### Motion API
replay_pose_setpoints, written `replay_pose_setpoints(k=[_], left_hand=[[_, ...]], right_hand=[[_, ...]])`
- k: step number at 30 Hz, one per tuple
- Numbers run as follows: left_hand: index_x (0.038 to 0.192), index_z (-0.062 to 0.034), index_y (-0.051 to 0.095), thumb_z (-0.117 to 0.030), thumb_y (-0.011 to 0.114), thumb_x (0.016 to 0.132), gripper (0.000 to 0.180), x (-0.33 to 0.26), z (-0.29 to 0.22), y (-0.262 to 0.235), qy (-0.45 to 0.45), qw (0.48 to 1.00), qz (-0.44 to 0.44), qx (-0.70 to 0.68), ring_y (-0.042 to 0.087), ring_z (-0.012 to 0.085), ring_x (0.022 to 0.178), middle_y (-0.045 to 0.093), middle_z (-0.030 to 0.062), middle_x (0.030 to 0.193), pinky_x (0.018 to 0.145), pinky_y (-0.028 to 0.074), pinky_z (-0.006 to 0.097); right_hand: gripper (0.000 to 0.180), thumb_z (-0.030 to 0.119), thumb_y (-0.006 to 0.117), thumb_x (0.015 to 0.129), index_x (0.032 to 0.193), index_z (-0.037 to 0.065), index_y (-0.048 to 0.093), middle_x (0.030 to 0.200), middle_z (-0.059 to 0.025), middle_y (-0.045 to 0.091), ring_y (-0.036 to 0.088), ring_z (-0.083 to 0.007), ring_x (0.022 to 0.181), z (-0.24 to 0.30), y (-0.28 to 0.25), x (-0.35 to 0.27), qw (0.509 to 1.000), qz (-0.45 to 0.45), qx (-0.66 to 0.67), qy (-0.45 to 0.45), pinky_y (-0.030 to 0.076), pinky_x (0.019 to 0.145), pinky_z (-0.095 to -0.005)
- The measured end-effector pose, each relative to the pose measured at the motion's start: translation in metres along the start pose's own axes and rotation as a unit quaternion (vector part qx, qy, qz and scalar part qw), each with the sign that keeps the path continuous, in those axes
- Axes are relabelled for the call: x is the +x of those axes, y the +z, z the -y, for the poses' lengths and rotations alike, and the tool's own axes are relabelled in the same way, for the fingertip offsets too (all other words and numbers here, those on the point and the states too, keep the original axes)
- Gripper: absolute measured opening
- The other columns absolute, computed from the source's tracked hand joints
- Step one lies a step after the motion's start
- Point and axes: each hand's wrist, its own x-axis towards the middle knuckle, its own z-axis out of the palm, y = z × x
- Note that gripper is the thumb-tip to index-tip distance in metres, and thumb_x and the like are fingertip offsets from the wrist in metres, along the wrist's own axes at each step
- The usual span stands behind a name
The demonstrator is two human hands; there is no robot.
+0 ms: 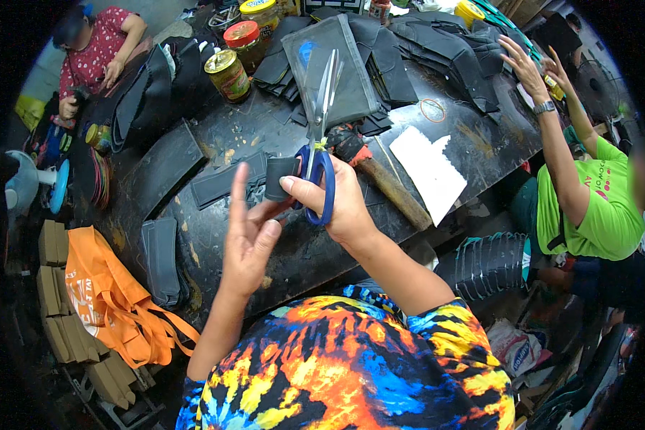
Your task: The person uses shears to cut small rectangular pieces from a black rubber sheet, then stacks the cut pieces and secures them with a rubber band. The person also applies a substance from a jar onto the rubber pieces and rubs it in by hand.
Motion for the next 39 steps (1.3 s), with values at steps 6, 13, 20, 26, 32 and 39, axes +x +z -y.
replay_pose_setpoints(k=[6,13,20,26,32,39], left_hand=[[0.137,0.0062,0.061,0.003,0.062,0.100,0.037,0.035,0.010,-0.004,0.104,0.980,-0.102,-0.135,0.062,0.0179,0.121,0.066,0.0156,0.133,0.107,0.049,0.033],[0.142,0.0046,0.056,0.006,0.065,0.096,0.047,0.047,-0.003,-0.011,0.123,0.974,-0.170,-0.088,0.068,0.0164,0.111,0.065,0.0137,0.135,0.092,0.061,0.031],[0.144,0.0065,0.053,0.007,0.063,0.097,0.048,0.046,-0.006,-0.002,0.142,0.969,-0.170,-0.105,0.069,0.0150,0.105,0.064,0.0132,0.128,0.091,0.062,0.031],[0.145,0.0068,0.051,0.007,0.062,0.098,0.048,0.044,-0.007,0.001,0.146,0.966,-0.187,-0.105,0.069,0.0146,0.103,0.065,0.0134,0.124,0.092,0.062,0.030],[0.145,0.0066,0.051,0.006,0.062,0.099,0.048,0.044,-0.007,0.000,0.147,0.966,-0.186,-0.107,0.069,0.0150,0.104,0.065,0.0138,0.125,0.092,0.062,0.031],[0.145,0.0067,0.051,0.006,0.062,0.099,0.048,0.043,-0.005,0.002,0.150,0.965,-0.187,-0.107,0.069,0.0152,0.104,0.065,0.0131,0.124,0.090,0.063,0.031]], right_hand=[[0.025,0.019,0.082,0.089,0.098,0.005,0.065,0.087,0.0017,0.068,0.062,-0.0055,0.076,0.006,-0.018,-0.015,0.986,0.100,-0.118,0.062,0.049,0.069,-0.0222],[0.026,0.027,0.074,0.096,0.099,0.004,0.061,0.089,-0.0018,0.062,0.059,-0.0097,0.084,0.008,-0.047,-0.045,0.943,0.240,-0.178,0.148,0.049,0.075,-0.0272],[0.025,0.023,0.077,0.096,0.095,0.005,0.060,0.084,0.0047,0.055,0.049,-0.0026,0.077,-0.005,-0.034,-0.048,0.955,0.197,-0.165,0.148,0.043,0.066,-0.0229],[0.025,0.023,0.077,0.096,0.095,0.005,0.060,0.082,0.0053,0.055,0.050,-0.0033,0.077,-0.008,-0.024,-0.048,0.957,0.176,-0.181,0.140,0.045,0.068,-0.0236],[0.028,0.025,0.078,0.095,0.093,0.005,0.060,0.078,0.0043,0.055,0.048,-0.0037,0.073,-0.016,-0.022,-0.049,0.958,0.162,-0.204,0.117,0.045,0.065,-0.0251],[0.030,0.026,0.079,0.094,0.087,0.006,0.059,0.072,0.0052,0.053,0.047,-0.0034,0.068,-0.016,-0.022,-0.052,0.953,0.149,-0.245,0.094,0.042,0.060,-0.0249]])
